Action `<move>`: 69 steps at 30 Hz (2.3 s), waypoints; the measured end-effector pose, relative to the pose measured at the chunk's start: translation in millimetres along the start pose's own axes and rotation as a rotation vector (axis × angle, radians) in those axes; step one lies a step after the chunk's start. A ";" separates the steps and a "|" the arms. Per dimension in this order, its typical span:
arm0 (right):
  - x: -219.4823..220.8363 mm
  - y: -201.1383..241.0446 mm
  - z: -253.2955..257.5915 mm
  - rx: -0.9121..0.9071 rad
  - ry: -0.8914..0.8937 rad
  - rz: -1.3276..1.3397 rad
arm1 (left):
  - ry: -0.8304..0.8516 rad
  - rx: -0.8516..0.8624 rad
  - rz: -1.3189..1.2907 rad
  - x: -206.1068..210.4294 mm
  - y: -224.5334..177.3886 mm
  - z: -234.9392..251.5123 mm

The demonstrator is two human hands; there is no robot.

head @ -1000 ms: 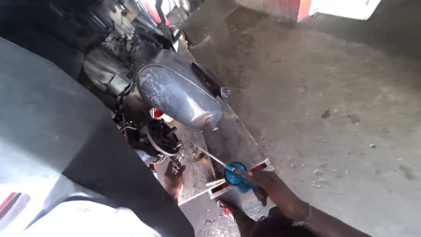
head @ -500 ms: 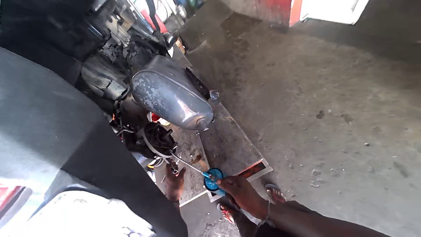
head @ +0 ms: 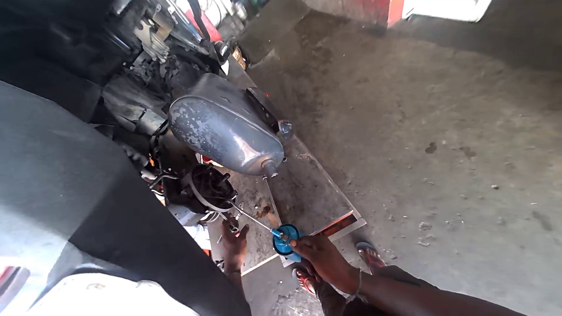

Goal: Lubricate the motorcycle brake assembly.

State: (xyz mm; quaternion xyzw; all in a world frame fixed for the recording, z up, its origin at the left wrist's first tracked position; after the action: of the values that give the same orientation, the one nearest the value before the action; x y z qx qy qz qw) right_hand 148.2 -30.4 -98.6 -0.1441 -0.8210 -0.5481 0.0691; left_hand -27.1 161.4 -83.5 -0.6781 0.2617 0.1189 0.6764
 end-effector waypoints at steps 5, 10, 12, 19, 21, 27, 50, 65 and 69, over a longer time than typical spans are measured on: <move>4.0 -2.9 -2.4 -0.048 0.060 -0.014 | 0.008 0.012 -0.021 -0.3 2.1 0.6; 11.0 -8.5 -1.2 -0.026 0.114 -0.036 | 0.008 0.015 -0.022 -1.8 3.9 1.8; 13.4 -7.6 -1.3 -0.002 0.131 -0.051 | 0.004 -0.001 -0.024 -1.4 2.2 1.3; 17.3 -1.1 -7.8 -0.012 0.170 -0.104 | 0.010 0.002 -0.012 -1.8 1.7 0.9; 17.1 -0.4 -7.6 0.002 0.162 -0.091 | 0.015 0.001 -0.017 -2.3 5.2 2.6; 19.4 -2.0 -7.1 0.007 0.181 -0.091 | 0.035 0.002 -0.054 -4.1 9.4 2.9; -15.7 -21.0 -42.9 -0.014 0.089 0.057 | 0.025 0.161 0.559 -31.4 13.5 21.9; -48.4 -21.1 -67.7 -0.078 -0.074 0.174 | 0.001 0.114 0.653 -25.1 3.0 22.6; -53.4 -22.6 -63.6 -0.085 -0.081 0.172 | 0.034 0.078 0.644 -24.5 -5.5 25.4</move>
State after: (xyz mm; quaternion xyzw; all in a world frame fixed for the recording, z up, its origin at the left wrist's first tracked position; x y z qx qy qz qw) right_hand 189.0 -105.6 -108.2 -0.2388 -0.7837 -0.5682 0.0768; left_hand -39.7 190.8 -67.6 -0.5358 0.4784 0.3055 0.6251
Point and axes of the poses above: each hand's wrist, its own z-axis towards the middle knuckle, its own x-axis out of the palm, y = z × x, the point moved 2 cm from there along z, towards the middle knuckle, and after that the axes turned 9 degrees about -z, right-handed, at the moved point
